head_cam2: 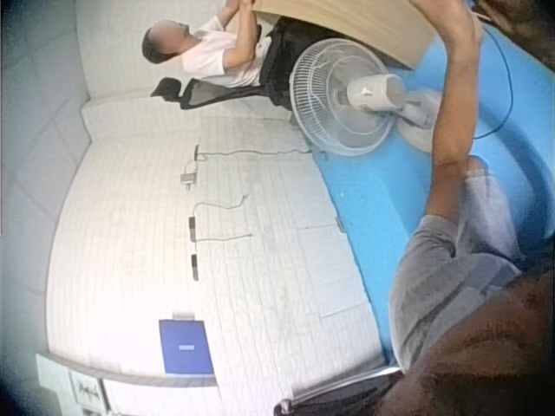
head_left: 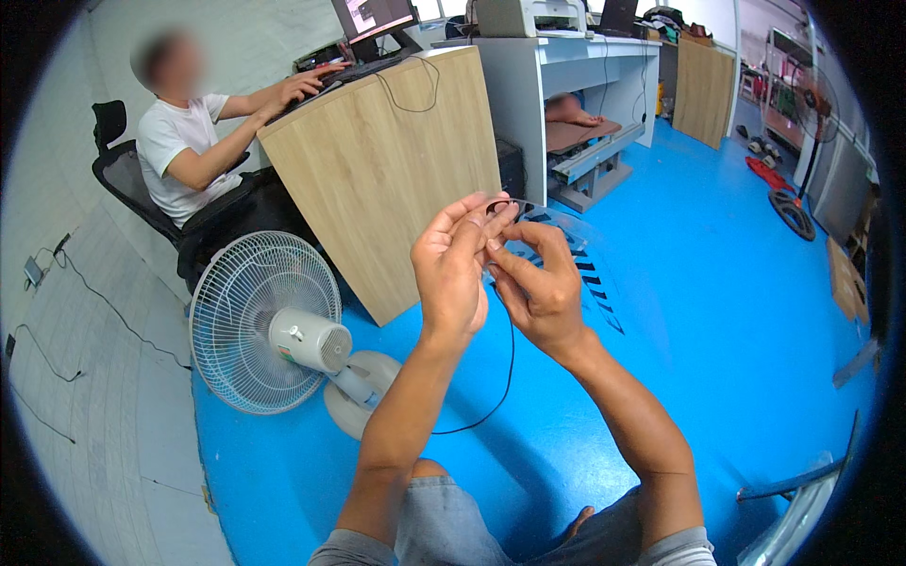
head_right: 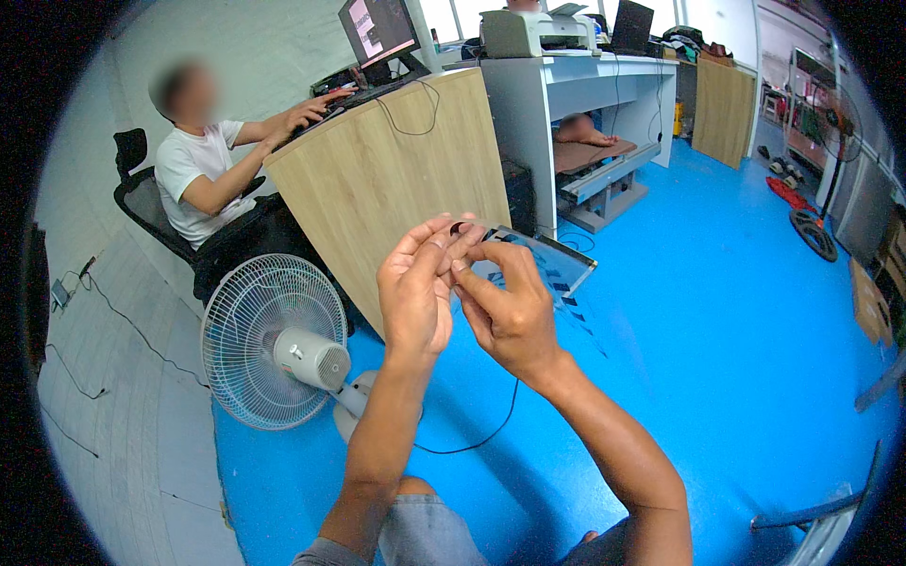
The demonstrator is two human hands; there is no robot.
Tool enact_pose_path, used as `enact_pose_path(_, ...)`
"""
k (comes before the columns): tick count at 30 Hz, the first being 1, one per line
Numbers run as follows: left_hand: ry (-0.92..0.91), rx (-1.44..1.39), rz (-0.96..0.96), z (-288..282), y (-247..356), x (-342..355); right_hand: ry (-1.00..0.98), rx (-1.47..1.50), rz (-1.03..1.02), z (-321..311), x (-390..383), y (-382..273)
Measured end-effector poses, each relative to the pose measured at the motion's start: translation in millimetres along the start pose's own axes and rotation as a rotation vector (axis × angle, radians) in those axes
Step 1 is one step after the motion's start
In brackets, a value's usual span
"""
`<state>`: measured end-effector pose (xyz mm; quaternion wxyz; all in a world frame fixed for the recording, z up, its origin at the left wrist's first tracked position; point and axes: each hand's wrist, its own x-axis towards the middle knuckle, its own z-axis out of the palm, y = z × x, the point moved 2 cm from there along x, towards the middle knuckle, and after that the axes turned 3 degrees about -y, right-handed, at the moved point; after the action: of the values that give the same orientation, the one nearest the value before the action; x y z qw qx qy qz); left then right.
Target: The person sits on the floor and peels black letter stickers from a clear backing sheet. They carefully separate the letters and backing, handling the flexible plastic sheet with both hands.
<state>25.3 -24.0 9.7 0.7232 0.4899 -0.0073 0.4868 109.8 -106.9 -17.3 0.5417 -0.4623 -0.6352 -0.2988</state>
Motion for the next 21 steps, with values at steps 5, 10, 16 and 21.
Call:
enact_pose_path(5, -0.017, -0.025, 0.044, 4, 2, -1, 0.046, 0.055, 0.154, -1, 5, -7)
enact_pose_path(10, -0.002, 0.019, 0.032, 6, -2, -2, 0.019, -0.094, 0.064, 7, -5, -5)
enact_pose_path(16, 0.009, 0.025, 0.004, 2, -5, -1, 0.006, -0.081, 0.015, 8, -9, -3)
enact_pose_path(21, 0.022, 0.023, -0.025, 2, -9, 0, -0.003, -0.017, 0.017, 6, -12, -4)
